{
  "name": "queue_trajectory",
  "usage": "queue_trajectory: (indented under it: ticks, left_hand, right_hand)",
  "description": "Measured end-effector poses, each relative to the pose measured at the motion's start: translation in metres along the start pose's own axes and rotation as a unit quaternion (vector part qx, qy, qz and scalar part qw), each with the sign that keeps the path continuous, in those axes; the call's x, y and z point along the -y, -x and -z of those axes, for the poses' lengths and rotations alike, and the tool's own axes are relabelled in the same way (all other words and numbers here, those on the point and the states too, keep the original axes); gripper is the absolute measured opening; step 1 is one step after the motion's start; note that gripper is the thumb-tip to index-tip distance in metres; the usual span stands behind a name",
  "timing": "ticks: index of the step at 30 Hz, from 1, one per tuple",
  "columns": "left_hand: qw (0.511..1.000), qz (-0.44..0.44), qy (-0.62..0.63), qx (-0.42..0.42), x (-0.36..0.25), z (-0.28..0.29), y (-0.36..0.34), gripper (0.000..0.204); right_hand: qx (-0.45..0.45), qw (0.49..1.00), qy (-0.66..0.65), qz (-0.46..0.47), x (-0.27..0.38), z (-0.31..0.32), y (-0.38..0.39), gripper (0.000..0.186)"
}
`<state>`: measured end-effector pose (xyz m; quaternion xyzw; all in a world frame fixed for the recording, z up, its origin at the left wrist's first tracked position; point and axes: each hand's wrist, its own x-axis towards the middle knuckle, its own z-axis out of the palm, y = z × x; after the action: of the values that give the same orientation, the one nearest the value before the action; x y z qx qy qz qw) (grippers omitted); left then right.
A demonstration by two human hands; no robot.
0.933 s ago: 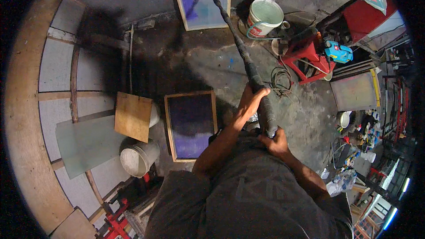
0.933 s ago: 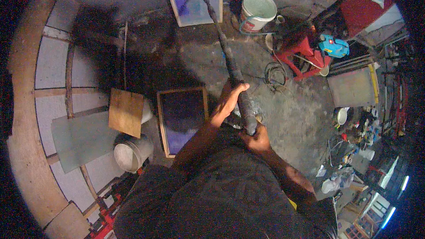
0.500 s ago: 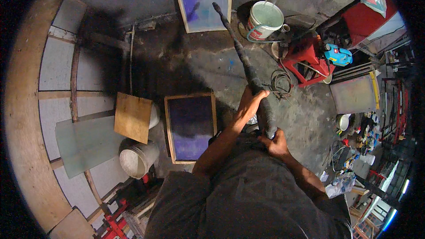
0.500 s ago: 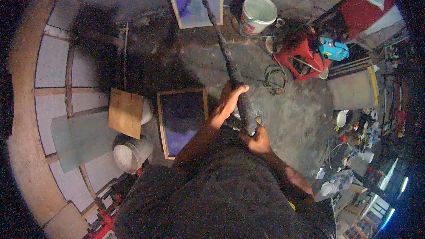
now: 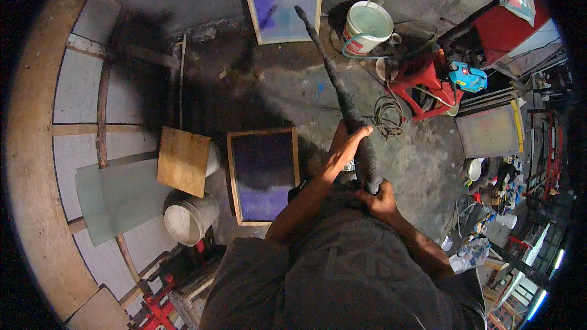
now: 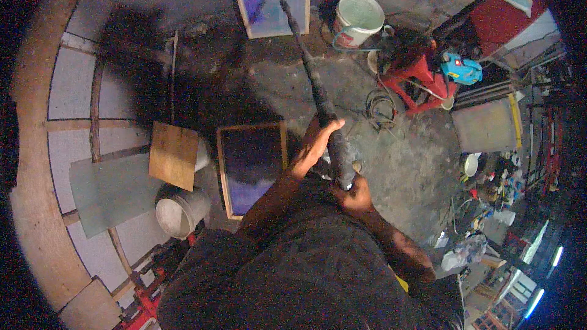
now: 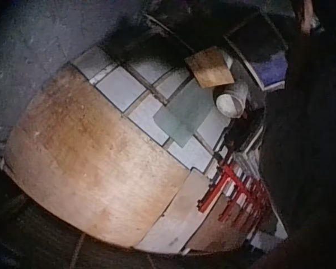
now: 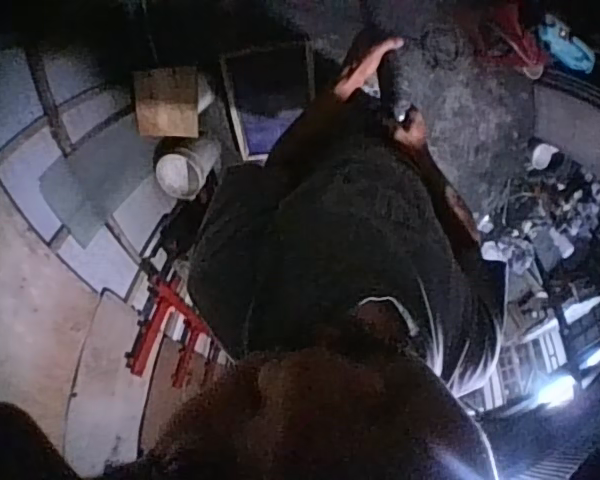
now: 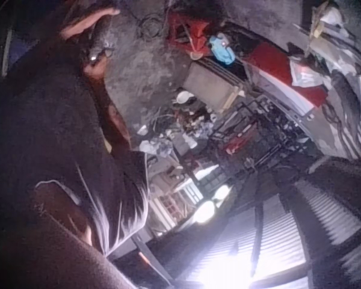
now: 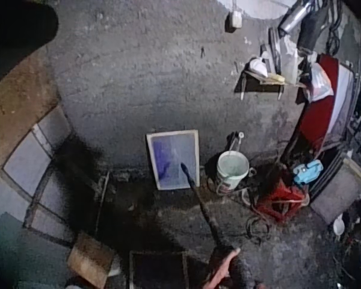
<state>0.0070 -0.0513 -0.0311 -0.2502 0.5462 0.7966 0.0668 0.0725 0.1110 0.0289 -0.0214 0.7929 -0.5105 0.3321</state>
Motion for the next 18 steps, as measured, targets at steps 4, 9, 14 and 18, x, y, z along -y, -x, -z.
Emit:
queue_trajectory:
  ticks: [4, 9, 14, 18]
  left_hand:
    - [0.999, -0.054, -0.002, 0.001, -0.003, 0.000, -0.002, 0.040]
    - [0.999, -0.027, 0.025, 0.014, -0.013, 0.002, 0.001, 0.039]
    - [0.999, -0.024, 0.008, 0.036, -0.020, 0.006, 0.000, 0.057]
    - [1.000, -0.023, 0.005, 0.017, -0.002, 0.008, -0.009, 0.057]
  right_hand:
    - [0.002, 1.000, 0.012, 0.000, -0.006, 0.000, -0.002, 0.024]
    - [0.014, 0.999, 0.030, 0.017, -0.001, 0.002, -0.004, 0.022]
    - [-0.016, 0.999, 0.023, 0.016, -0.002, -0.002, -0.006, 0.021]
    - [-0.002, 1.000, 0.029, -0.009, 0.015, 0.000, -0.005, 0.021]
